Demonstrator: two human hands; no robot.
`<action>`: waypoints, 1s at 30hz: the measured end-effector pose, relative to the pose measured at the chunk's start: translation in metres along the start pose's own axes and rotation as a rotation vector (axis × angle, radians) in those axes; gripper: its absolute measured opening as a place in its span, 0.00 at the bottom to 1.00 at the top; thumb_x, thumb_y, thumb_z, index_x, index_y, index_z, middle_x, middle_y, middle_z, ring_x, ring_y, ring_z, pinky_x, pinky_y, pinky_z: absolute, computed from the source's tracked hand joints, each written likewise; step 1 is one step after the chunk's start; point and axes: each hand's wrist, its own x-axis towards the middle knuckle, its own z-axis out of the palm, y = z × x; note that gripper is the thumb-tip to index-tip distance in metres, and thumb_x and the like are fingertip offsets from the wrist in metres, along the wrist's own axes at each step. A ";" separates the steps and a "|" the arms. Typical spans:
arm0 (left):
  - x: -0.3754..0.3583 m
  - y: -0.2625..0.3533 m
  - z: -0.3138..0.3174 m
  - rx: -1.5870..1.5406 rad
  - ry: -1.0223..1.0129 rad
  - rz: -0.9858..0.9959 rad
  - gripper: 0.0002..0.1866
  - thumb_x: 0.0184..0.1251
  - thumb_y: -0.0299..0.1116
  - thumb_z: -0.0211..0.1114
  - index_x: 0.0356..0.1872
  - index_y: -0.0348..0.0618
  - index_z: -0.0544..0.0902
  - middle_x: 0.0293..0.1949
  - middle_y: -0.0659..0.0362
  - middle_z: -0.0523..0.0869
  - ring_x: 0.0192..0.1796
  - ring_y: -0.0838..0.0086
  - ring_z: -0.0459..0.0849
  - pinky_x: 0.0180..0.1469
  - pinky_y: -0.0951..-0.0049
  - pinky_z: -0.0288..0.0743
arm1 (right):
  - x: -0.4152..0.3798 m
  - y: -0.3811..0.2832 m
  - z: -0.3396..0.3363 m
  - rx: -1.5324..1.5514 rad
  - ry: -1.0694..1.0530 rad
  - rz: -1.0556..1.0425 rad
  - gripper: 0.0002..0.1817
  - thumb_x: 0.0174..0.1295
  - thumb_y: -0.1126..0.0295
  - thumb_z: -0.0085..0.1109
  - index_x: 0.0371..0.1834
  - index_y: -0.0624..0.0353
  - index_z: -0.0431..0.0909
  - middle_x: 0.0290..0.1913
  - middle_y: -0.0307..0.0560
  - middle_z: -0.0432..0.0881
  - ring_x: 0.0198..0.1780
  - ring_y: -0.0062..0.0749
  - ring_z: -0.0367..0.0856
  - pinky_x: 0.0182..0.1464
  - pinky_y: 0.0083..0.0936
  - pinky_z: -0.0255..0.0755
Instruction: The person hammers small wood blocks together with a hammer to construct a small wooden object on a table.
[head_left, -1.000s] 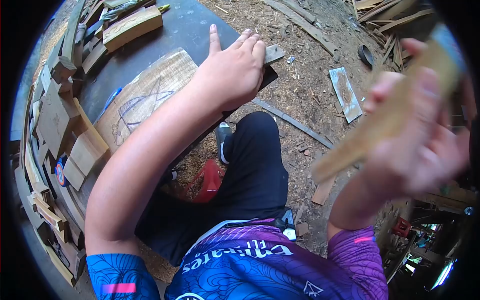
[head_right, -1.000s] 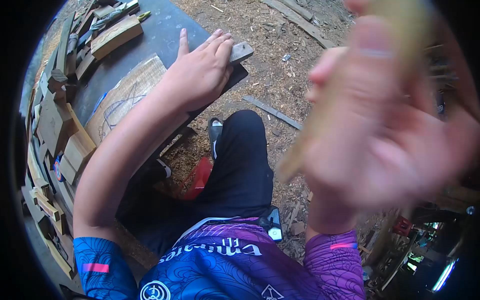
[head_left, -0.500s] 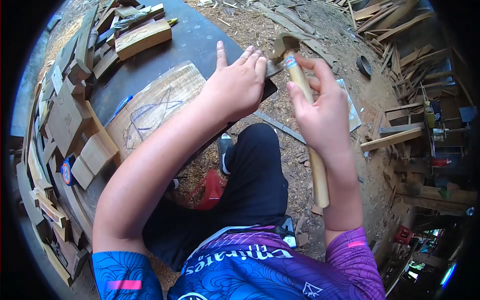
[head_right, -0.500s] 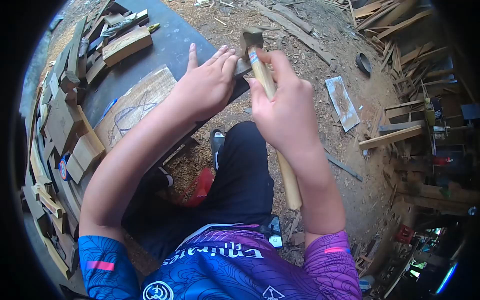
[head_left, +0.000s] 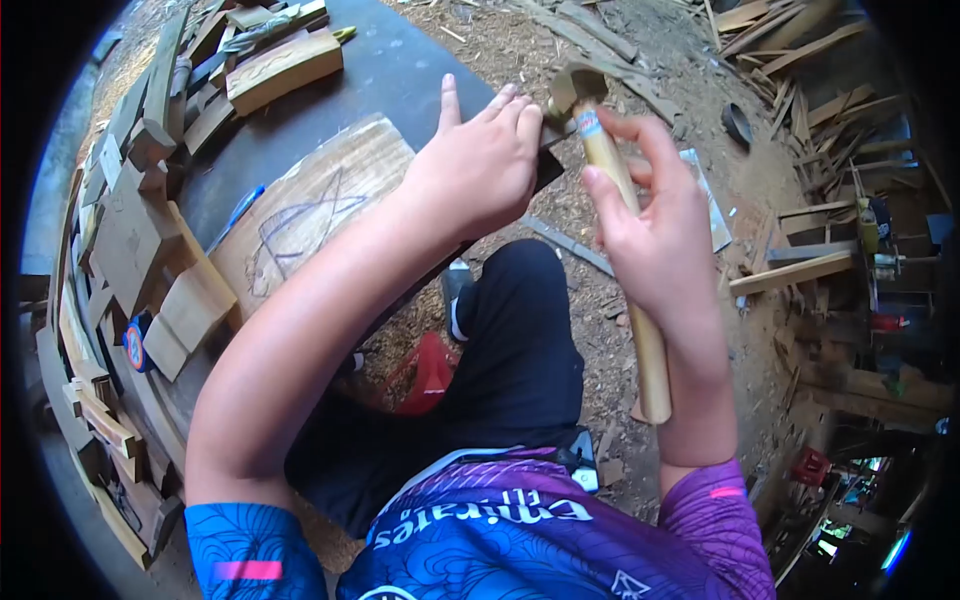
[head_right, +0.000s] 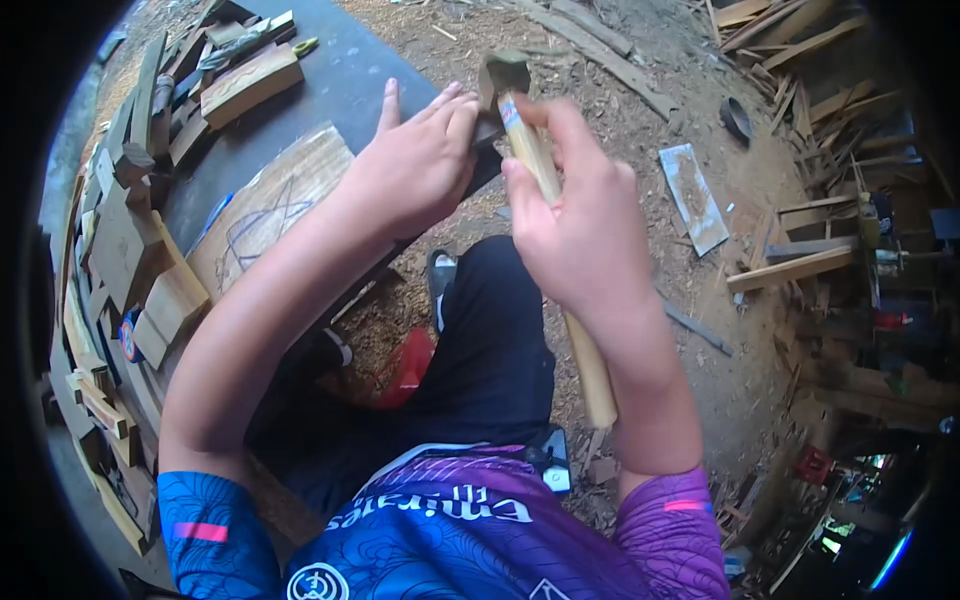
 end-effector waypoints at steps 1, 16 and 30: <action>-0.001 0.000 0.003 -0.063 0.006 0.008 0.24 0.78 0.32 0.44 0.66 0.24 0.72 0.71 0.36 0.78 0.79 0.46 0.72 0.78 0.16 0.47 | -0.001 -0.002 -0.003 -0.014 0.009 0.007 0.19 0.68 0.73 0.65 0.62 0.58 0.79 0.39 0.68 0.89 0.45 0.63 0.91 0.44 0.43 0.84; 0.000 0.003 0.006 -0.033 0.011 -0.037 0.25 0.78 0.33 0.52 0.70 0.29 0.70 0.74 0.40 0.77 0.83 0.51 0.68 0.79 0.19 0.47 | -0.010 0.007 0.005 -0.188 0.108 -0.073 0.19 0.71 0.72 0.62 0.65 0.58 0.77 0.35 0.65 0.87 0.38 0.61 0.92 0.39 0.44 0.82; 0.000 0.006 0.001 -0.033 0.029 -0.021 0.26 0.77 0.33 0.48 0.69 0.26 0.71 0.76 0.36 0.73 0.84 0.47 0.65 0.78 0.14 0.41 | -0.014 -0.008 -0.005 -0.060 -0.021 -0.010 0.23 0.68 0.74 0.62 0.67 0.58 0.76 0.41 0.71 0.87 0.47 0.72 0.87 0.47 0.55 0.82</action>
